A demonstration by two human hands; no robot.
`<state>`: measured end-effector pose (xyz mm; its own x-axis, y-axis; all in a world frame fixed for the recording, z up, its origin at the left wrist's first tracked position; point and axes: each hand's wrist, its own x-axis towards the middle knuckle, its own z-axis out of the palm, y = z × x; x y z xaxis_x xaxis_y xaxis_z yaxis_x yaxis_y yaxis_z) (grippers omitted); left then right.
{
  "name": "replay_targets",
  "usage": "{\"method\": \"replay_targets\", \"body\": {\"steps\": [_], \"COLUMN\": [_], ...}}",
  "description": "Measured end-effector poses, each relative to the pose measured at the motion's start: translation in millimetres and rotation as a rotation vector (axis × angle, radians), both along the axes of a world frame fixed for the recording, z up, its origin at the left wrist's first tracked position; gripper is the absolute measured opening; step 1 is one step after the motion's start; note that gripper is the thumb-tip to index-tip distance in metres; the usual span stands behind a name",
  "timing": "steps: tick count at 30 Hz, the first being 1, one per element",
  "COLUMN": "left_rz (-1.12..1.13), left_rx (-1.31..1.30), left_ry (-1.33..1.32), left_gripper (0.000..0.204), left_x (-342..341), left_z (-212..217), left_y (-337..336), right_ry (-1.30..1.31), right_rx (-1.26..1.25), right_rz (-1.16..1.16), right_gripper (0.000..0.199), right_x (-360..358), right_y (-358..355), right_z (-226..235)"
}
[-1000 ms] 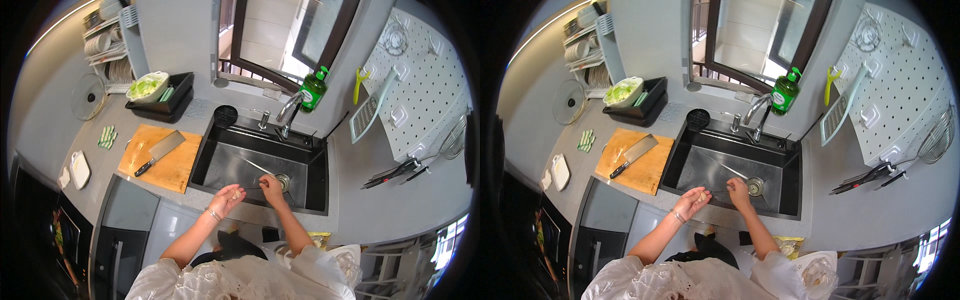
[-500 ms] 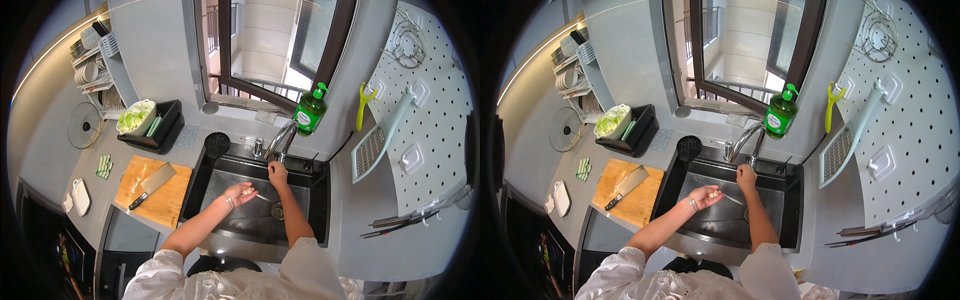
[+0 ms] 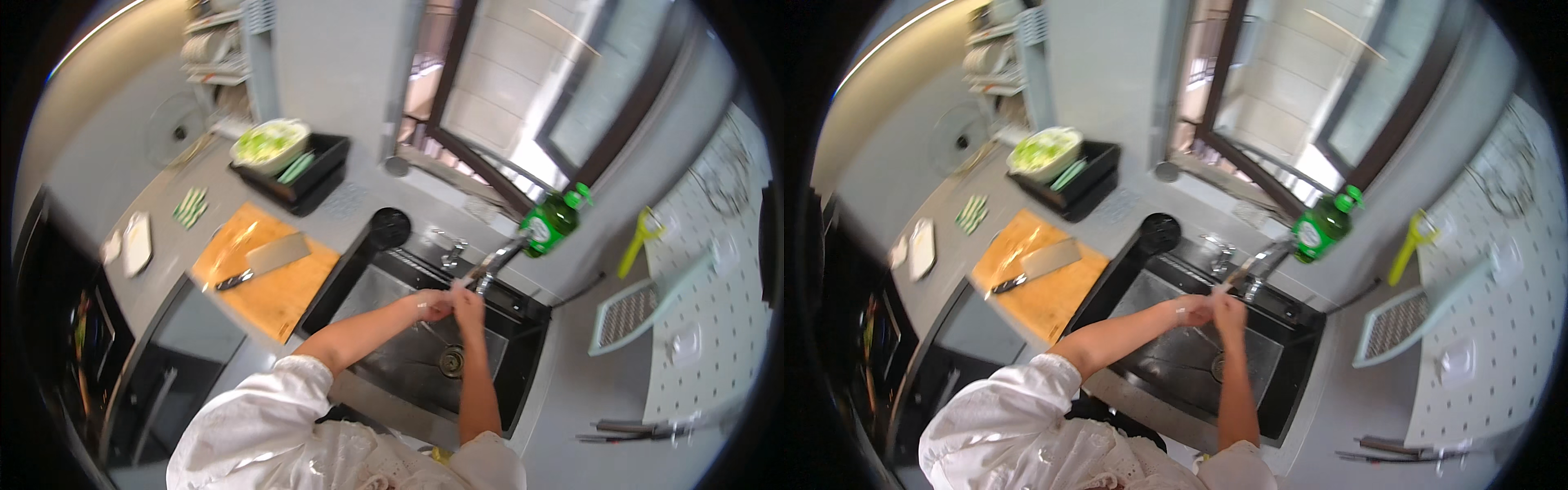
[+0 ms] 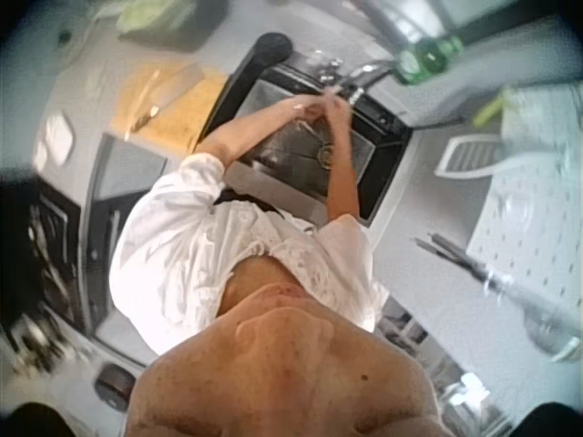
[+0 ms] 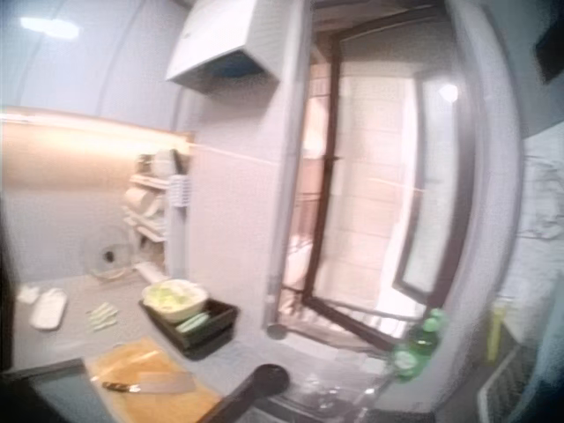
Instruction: The person fries a fish in a pan using a spatula, washes a cloth and a plate in the sink, then chops vegetables on a wooden cutting board with a knife and adds them to the pan before peeling and mincing garlic.
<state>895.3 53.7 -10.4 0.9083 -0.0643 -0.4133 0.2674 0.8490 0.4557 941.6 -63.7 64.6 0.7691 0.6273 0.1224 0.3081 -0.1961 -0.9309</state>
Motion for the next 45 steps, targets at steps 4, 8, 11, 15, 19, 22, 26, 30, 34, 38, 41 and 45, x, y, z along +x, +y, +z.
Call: {"method": "replay_targets", "body": {"steps": [4, 8, 11, 15, 19, 22, 26, 30, 34, 38, 41, 45], "left_rz": [-0.354, -0.521, -0.547, -0.365, -0.133, 0.192, 0.666, 0.738, 0.781, 0.772, 0.729, 0.572], "left_rx": [1.128, 1.502, 2.094, 2.47, 2.371, 1.953, 1.874, 1.392, 1.18, 1.191, 1.282, 1.409], "left_ry": [-0.15, 0.169, 0.085, -0.051, 0.104, 0.115, 0.336, 0.442, 0.423, 0.44, 0.368, 0.259], "left_gripper": [0.015, 0.023, 0.024, 0.017, 0.009, 0.019, 0.014, 0.01, 0.018, 0.021, 0.026, 0.016], "left_x": [-1, -23, -65, -111, -164, -238, -336, -408, -457, -454, -424, -358], "left_z": [25, 55, 67, 62, 60, 11, 37, 52, 32, 36, 8, 6], "left_y": [-13, -16, -18, 5, 56, 130, 199, 254, 292, 295, 293, 269], "right_ry": [-0.193, -0.306, -0.241, 0.051, -0.145, -0.274, -0.301, -0.345, -0.508, -0.496, -0.396, -0.201], "right_rx": [-0.355, -0.278, -0.494, -0.205, -0.283, -0.314, -0.115, -0.284, -0.4, -0.459, -0.442, -0.32], "right_rz": [-0.038, 0.011, -0.025, -0.133, 0.017, 0.314, 0.538, 0.596, 0.428, 0.263, 0.144, -0.023], "right_gripper": [0.022, 0.017, 0.017, 0.017, 0.019, 0.016, 0.017, 0.033, 0.036, 0.036, 0.038, 0.044], "right_x": [43, 62, 82, 96, 70, -44, -202, -326, -369, -359, -332, -289], "right_y": [-43, -32, -20, 4, 3, 52, 149, 261, 292, 253, 214, 176], "right_z": [-44, -54, -42, -63, -85, -54, -32, -22, -26, -22, -21, 5]}}
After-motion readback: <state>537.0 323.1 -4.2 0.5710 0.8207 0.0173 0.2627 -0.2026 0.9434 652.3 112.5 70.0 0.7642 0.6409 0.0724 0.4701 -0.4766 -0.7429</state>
